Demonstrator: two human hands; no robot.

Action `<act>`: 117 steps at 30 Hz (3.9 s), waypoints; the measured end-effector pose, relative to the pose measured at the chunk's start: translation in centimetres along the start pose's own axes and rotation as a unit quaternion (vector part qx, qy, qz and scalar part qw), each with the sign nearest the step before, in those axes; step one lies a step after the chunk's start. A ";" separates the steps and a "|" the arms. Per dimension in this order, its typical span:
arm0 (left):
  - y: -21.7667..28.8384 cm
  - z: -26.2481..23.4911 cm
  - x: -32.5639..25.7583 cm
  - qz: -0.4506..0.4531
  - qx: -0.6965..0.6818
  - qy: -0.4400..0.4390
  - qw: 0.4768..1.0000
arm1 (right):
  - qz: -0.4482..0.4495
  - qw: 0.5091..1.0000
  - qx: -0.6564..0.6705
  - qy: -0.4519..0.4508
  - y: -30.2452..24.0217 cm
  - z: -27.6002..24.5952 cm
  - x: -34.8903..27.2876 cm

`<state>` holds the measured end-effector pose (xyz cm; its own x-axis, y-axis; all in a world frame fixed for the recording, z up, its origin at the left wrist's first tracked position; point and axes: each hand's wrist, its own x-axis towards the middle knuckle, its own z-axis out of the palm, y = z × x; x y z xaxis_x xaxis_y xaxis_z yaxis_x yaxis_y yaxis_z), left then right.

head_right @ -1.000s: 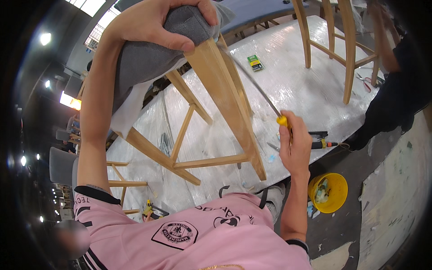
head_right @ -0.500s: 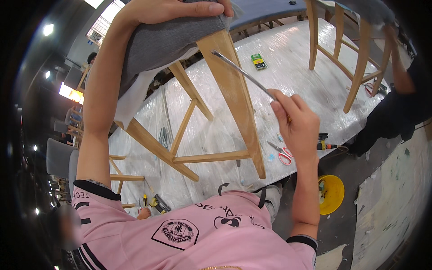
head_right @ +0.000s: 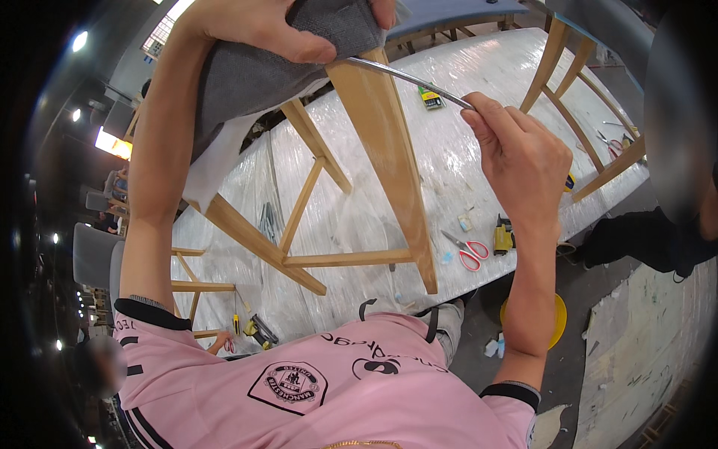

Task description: The person upholsters a wooden chair by pulling gray fabric over the seat, trimming excess with scissors, and securing it with a pneumatic staple gun. The person repeatedly folds and staples the fabric around the edges and corners, using a screwdriver to tuck and smooth the material.

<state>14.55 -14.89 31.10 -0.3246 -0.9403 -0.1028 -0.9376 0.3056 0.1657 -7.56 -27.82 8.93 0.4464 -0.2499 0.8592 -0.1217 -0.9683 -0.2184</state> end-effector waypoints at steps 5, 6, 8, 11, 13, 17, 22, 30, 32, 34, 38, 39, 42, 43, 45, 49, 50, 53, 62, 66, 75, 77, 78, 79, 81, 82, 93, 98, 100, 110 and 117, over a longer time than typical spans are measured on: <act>2.3 0.3 -0.4 0.031 0.065 0.026 0.997 | 0.009 1.000 -0.005 0.013 -0.1 -0.1 -0.2; 2.3 0.2 -0.6 0.027 0.070 0.026 0.997 | 0.026 1.000 0.017 0.007 -0.4 0.0 -0.5; 1.9 0.2 -0.5 0.023 0.059 0.023 0.998 | 0.056 0.997 0.058 -0.011 -1.3 -0.3 -1.3; 2.8 0.1 -0.6 0.038 0.067 0.024 0.997 | 0.114 0.989 0.085 -0.041 -2.6 -1.0 -3.4; 2.6 0.2 -0.2 0.045 0.072 0.025 0.996 | 0.143 0.982 0.119 -0.032 -2.8 -1.0 -4.5; 1.4 0.4 -0.5 0.050 0.070 0.028 0.996 | 0.145 0.977 0.154 -0.014 -3.4 -0.4 -4.5; 1.5 0.5 -0.3 0.029 0.056 0.013 0.998 | 0.132 0.988 0.073 0.008 -2.9 0.2 -2.8; 3.2 -0.4 -0.6 0.021 0.064 0.016 0.998 | 0.180 0.976 0.121 0.009 -4.0 0.4 -3.7; 3.1 -0.2 -0.3 0.019 0.080 0.019 0.996 | 0.247 0.957 0.153 -0.013 -4.2 -0.1 -6.3; 2.7 -0.1 -0.2 0.019 0.081 0.027 0.996 | 0.277 0.945 0.175 -0.021 -4.5 -0.4 -7.5; 1.3 0.3 0.0 0.014 0.063 0.026 0.998 | 0.268 0.946 0.181 -0.006 -6.2 -0.3 -7.9; 1.3 0.2 -0.2 0.008 0.066 0.029 0.997 | 0.263 0.947 0.185 -0.003 -6.5 -0.2 -7.6; 1.6 0.1 0.0 -0.005 0.060 0.024 0.998 | 0.286 0.941 0.179 -0.009 -6.5 -0.2 -6.4; 1.6 0.0 0.0 0.001 0.063 0.024 0.998 | 0.285 0.942 0.178 0.001 -6.3 -0.1 -6.2; 1.9 0.2 0.3 0.014 0.066 0.024 0.997 | 0.282 0.943 0.175 0.020 -5.7 0.1 -6.0; 3.6 0.2 0.6 0.022 0.029 0.018 0.999 | 0.274 0.939 0.209 0.006 -5.2 0.2 -6.0; 2.6 0.1 0.7 0.022 0.021 0.014 0.999 | 0.276 0.928 0.249 -0.018 -5.0 0.1 -6.0; 3.2 -0.9 0.7 -0.033 -0.061 -0.018 0.997 | 0.319 0.865 0.372 -0.107 -3.7 -0.1 -7.3; -2.3 -1.8 2.1 -0.007 -0.091 -0.079 0.993 | 0.313 0.760 0.543 -0.171 -2.1 4.8 -6.6; -2.1 -2.4 2.4 -0.023 -0.069 -0.082 0.994 | 0.314 0.729 0.581 -0.180 -1.4 6.1 -5.1; -2.7 -2.1 1.8 0.021 -0.073 -0.072 0.995 | 0.265 0.722 0.604 -0.209 -0.6 7.6 -3.5; -2.5 -1.9 2.2 0.023 -0.061 -0.074 0.995 | 0.258 0.730 0.598 -0.209 -0.3 8.0 -3.3; -3.0 -2.2 2.8 0.043 -0.037 -0.093 0.994 | 0.258 0.737 0.590 -0.205 0.1 8.2 -3.2; -3.5 -2.2 3.3 0.064 -0.016 -0.111 0.992 | 0.258 0.737 0.598 -0.179 0.1 8.5 -3.3; -2.9 -3.3 2.6 0.094 0.064 -0.183 0.976 | 0.241 0.717 0.638 -0.142 -1.7 8.8 -3.7; -2.4 -3.2 2.4 0.077 0.030 -0.155 0.984 | 0.242 0.713 0.640 -0.152 -2.1 8.5 -3.7; -4.4 -2.6 4.4 0.306 -0.012 -0.160 0.938 | 0.384 0.690 0.545 -0.281 -1.9 3.7 -9.1; -2.6 -2.0 2.2 0.025 -0.183 -0.079 0.980 | 0.335 0.681 0.619 -0.201 -4.3 0.4 -6.1; -0.7 -1.6 1.8 -0.110 -0.127 -0.004 0.986 | 0.296 0.697 0.626 -0.187 -4.8 -0.2 -5.6; 2.9 -0.3 2.8 -0.112 -0.023 -0.059 0.992 | 0.243 0.722 0.628 -0.159 -5.2 0.2 -4.1; 1.0 -1.0 3.0 -0.024 0.039 -0.115 0.992 | 0.310 0.481 0.810 -0.132 -7.0 1.5 -4.2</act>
<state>12.82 -17.51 31.89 -0.2910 -0.8973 -0.3319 -0.9565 0.2807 0.0797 -7.28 -20.00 6.14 0.8926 -0.2789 0.3542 0.4496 0.6104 -0.6522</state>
